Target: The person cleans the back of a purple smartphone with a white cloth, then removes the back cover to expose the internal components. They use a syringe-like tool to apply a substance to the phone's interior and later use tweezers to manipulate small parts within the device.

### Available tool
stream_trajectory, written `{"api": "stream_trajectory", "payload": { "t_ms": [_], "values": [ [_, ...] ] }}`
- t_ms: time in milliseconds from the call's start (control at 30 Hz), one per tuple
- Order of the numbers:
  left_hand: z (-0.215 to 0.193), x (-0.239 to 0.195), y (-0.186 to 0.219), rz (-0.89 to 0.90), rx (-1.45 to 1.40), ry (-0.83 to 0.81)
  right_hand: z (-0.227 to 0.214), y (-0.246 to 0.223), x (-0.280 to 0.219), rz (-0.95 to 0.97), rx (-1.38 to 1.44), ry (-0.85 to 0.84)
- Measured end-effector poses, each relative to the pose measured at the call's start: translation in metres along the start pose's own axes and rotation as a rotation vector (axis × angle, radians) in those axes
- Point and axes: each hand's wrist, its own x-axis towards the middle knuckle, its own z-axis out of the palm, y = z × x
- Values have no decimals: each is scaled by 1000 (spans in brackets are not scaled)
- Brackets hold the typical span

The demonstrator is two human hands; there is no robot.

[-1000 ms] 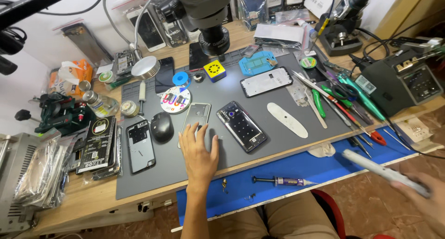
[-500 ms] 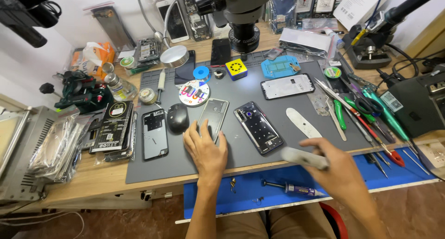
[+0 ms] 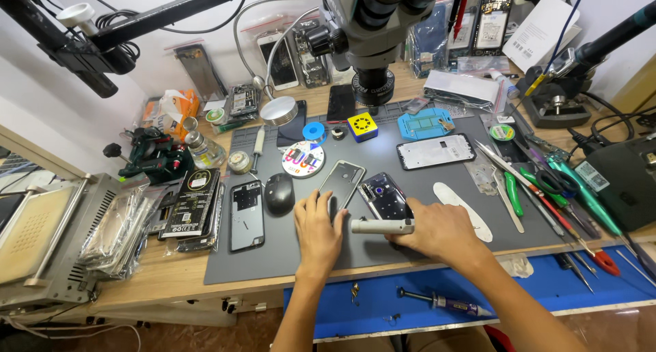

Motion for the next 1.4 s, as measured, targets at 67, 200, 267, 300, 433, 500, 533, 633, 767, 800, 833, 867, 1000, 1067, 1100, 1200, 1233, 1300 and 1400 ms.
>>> {"api": "stream_trajectory", "payload": {
  "t_ms": [67,200,267,300,433,500,533,633,767,800,833,867,1000,1067,1100,1200,1233,1300,1400],
  "values": [
    [6,16,-8,35,23,-48,-4,3,2,-31,-40,-30],
    [20,50,-15,126,106,-36,-14,-4,0,-49,-41,-38],
    [23,63,-16,180,132,-15,-12,-9,2,-39,-19,-28],
    [21,67,-15,273,125,52,-8,-9,5,-65,-53,-33],
    [-18,65,25,467,-364,75,9,4,21,-261,-191,-26],
    [-17,57,26,475,-453,16,-3,4,19,-331,-222,-57],
    [-17,53,26,483,-545,-41,-8,4,17,-401,-256,-85],
    [-24,45,27,520,-529,-157,-61,5,-23,-430,66,-179],
    [-40,26,48,612,-492,-374,-29,48,-19,-306,761,71],
    [-39,23,53,656,-398,-354,-26,53,-19,-290,964,218],
    [-37,19,59,699,-303,-333,-23,59,-19,-268,1164,368],
    [-35,16,59,702,-306,-336,-18,62,-18,-263,1165,370],
    [-27,-3,68,618,-151,-107,-2,59,-16,-477,1395,405],
    [-22,-17,71,575,-53,-19,6,52,-11,-528,1392,471],
    [-17,-23,71,547,-36,31,10,49,-4,-607,1385,507],
    [-22,-28,73,565,-39,62,14,36,7,-691,1359,552],
    [-27,-27,74,618,-59,49,12,31,11,-700,1340,570],
    [-20,-29,73,635,-68,38,16,27,23,-710,1307,570],
    [-20,-30,75,651,-77,38,23,22,43,-747,1278,570]
  ]
}}
